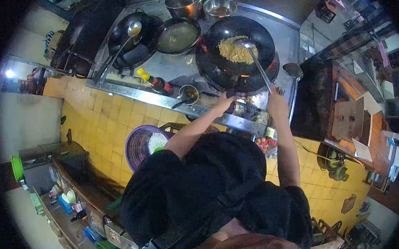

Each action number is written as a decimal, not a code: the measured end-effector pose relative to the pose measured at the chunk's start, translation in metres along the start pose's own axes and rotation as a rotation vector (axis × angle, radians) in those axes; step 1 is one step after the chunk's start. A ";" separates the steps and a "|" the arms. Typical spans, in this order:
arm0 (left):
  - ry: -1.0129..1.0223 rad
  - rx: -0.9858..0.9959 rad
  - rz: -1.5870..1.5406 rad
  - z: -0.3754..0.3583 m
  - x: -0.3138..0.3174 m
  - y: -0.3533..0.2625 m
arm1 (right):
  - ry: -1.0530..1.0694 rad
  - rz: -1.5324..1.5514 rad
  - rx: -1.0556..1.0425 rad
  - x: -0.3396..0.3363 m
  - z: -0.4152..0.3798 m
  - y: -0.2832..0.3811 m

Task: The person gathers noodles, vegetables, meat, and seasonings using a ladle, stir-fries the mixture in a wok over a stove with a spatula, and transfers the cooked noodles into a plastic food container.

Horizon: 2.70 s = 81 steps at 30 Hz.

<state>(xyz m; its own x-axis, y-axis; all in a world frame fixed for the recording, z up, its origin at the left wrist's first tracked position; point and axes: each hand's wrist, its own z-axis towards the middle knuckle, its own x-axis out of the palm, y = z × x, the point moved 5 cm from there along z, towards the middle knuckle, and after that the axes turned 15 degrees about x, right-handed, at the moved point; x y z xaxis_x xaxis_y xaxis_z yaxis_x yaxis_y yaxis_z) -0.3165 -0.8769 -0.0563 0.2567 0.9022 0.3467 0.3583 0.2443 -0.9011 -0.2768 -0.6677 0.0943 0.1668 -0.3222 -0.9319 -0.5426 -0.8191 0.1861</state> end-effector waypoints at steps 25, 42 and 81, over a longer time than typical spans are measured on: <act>-0.191 -0.270 -0.175 -0.035 0.055 -0.066 | 0.021 0.133 -0.521 -0.034 -0.008 -0.004; 0.110 -0.413 -0.243 -0.131 0.095 -0.132 | 0.038 0.102 -0.415 -0.048 -0.059 -0.028; -0.011 -0.112 0.043 0.003 -0.012 0.003 | -0.068 0.189 -0.384 0.007 -0.010 -0.030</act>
<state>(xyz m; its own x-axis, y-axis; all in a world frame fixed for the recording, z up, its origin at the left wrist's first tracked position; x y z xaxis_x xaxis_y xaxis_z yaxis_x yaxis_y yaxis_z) -0.3213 -0.8860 -0.0638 0.2637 0.9151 0.3052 0.4454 0.1651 -0.8800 -0.2514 -0.6502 0.0853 0.0326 -0.4622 -0.8862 -0.2110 -0.8698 0.4459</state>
